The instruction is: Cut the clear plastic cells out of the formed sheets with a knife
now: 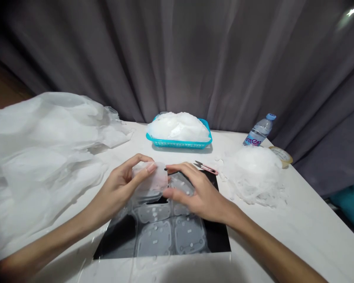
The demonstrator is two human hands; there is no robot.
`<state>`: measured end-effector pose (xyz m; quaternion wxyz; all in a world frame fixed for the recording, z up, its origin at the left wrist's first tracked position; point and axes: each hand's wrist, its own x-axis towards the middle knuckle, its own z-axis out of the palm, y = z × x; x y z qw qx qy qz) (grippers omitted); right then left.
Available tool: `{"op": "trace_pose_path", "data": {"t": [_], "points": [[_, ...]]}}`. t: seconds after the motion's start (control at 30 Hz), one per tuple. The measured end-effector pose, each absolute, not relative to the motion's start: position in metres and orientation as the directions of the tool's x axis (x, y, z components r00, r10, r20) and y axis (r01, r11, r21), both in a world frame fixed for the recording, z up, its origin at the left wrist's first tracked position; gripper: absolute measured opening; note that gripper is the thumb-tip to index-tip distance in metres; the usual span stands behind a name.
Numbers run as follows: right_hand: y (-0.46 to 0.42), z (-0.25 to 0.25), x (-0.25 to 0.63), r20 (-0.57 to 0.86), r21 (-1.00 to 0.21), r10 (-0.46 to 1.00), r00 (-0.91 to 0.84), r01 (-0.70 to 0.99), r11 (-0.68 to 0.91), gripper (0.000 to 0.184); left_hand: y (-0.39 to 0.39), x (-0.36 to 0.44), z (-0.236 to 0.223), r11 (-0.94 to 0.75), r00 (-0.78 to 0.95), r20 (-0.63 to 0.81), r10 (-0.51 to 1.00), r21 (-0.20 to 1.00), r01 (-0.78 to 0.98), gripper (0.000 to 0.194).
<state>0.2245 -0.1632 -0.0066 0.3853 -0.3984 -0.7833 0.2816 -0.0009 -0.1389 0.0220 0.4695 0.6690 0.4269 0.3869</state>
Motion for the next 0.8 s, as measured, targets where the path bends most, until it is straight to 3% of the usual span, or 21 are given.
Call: {"op": "trace_pose_path", "data": {"t": [0.17,0.33,0.5,0.6,0.7,0.8], "points": [[-0.169,-0.009,0.216,0.368,-0.768,0.846,-0.386,0.386,0.51,0.019,-0.126,-0.004,0.015,-0.075,0.382,0.023,0.924,0.989,0.124,0.031],[-0.167,-0.015,0.219,0.414,-0.617,0.804,-0.426,0.518,0.592,0.019,-0.116,-0.006,0.008,0.08,0.486,-0.085,0.87,0.996,0.031,0.047],[-0.165,-0.018,0.216,0.487,-0.367,0.711,-0.508,0.619,0.694,0.016,-0.115,-0.004,0.006,-0.074,0.554,-0.037,0.832,0.982,0.177,0.028],[-0.164,-0.023,0.214,0.489,-0.213,0.674,-0.555,0.673,0.709,0.016,-0.113,-0.006,0.003,-0.228,0.585,-0.006,0.811,0.918,0.326,0.028],[-0.163,-0.028,0.213,0.525,-0.028,0.629,-0.573,0.728,0.685,0.017,-0.098,-0.016,-0.004,-0.238,0.412,0.061,0.909,0.888,0.394,0.03],[-0.161,-0.032,0.212,0.566,0.019,0.604,-0.561,0.741,0.671,0.019,-0.075,-0.031,-0.01,-0.13,0.096,0.104,0.99,0.938,0.322,0.028]]}}
